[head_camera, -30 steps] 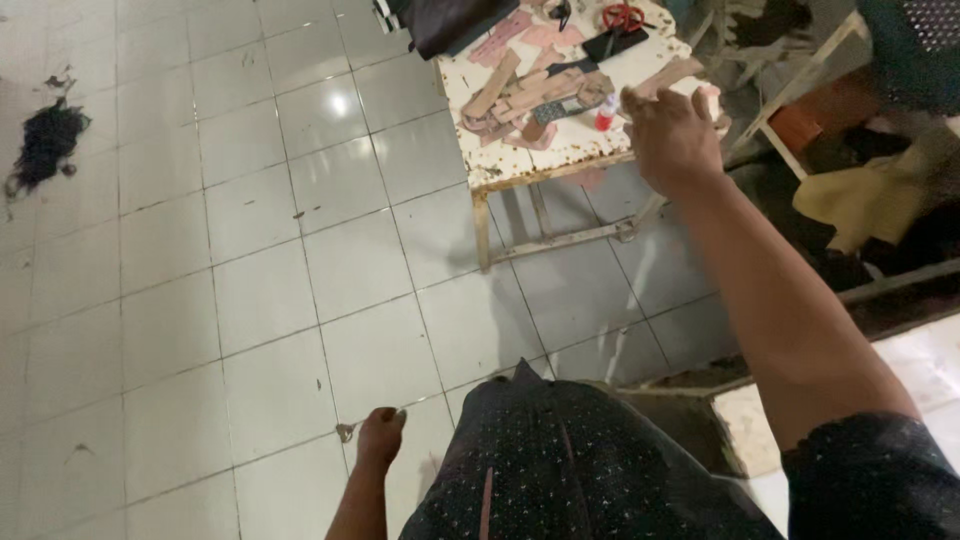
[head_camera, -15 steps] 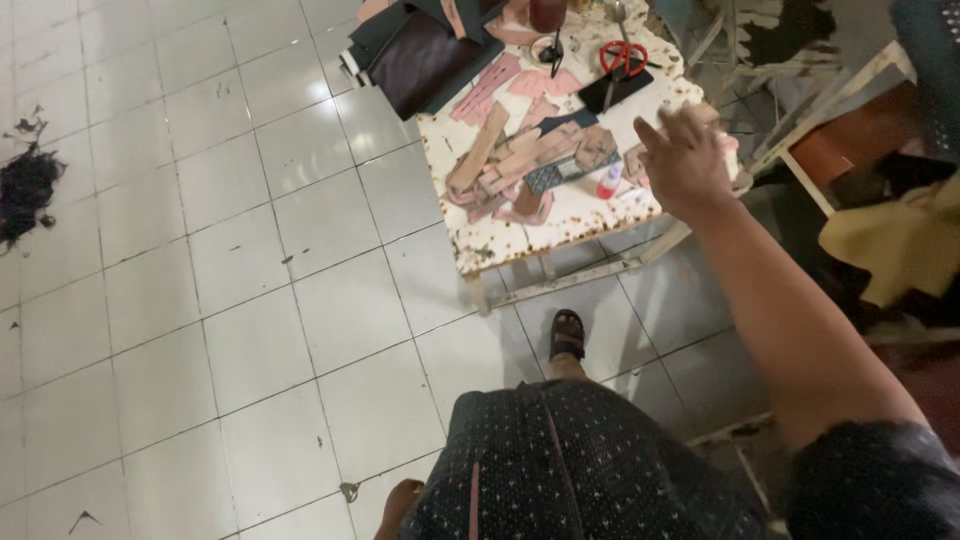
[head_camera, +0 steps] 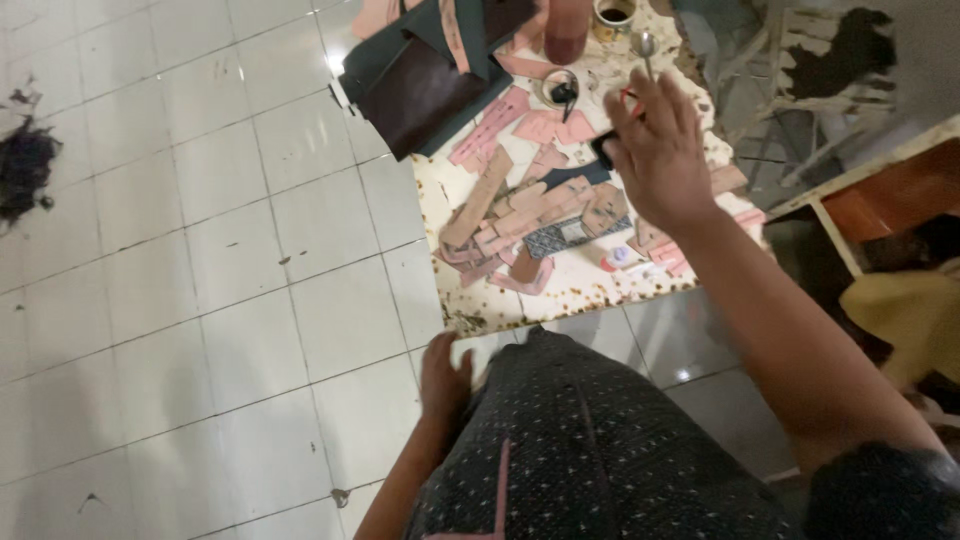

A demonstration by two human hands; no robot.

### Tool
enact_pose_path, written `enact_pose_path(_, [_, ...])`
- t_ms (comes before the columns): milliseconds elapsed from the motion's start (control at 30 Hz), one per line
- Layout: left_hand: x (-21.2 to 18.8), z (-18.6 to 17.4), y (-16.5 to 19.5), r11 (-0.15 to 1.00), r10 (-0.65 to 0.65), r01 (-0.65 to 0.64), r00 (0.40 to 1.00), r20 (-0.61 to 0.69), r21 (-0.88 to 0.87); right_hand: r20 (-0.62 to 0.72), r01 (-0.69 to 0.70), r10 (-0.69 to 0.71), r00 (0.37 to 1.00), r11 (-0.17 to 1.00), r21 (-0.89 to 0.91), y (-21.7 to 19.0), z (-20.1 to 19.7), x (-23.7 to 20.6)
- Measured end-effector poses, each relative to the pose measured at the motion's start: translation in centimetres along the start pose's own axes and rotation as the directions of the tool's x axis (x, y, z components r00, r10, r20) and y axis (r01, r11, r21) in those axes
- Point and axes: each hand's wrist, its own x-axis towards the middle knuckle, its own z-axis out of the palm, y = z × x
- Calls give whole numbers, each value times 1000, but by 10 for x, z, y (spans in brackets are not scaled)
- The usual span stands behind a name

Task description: The person uses a ruler and a pencil to draw straight vertical lines on a large white sheet of paper laid on a table. They repeatedly position the ruler and draw lines, occasionally moving the ruler to new positions.

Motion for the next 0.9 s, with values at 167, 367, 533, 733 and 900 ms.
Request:
enact_pose_path(167, [39, -8, 39, 969, 162, -214, 930, 330, 126, 70, -89, 96, 993, 991, -98, -38, 12, -12])
enact_pose_path(367, [67, -21, 36, 914, 157, -324, 839, 521, 245, 262, -332, 346, 901, 938, -97, -65, 21, -35])
enact_pose_path(533, [95, -26, 53, 852, 328, -469, 824, 461, 233, 515, -578, 442, 735, 805, 134, -87, 29, -70])
enact_pose_path(733, [162, -13, 102, 703, 640, -664, 747, 180, 257, 513, -609, 615, 599, 766, -206, -104, 38, -97])
enact_pose_path(900, [181, -11, 136, 693, 718, -686, 628, 301, -221, 465, -745, 652, 599, 667, 26, -108, 57, -120])
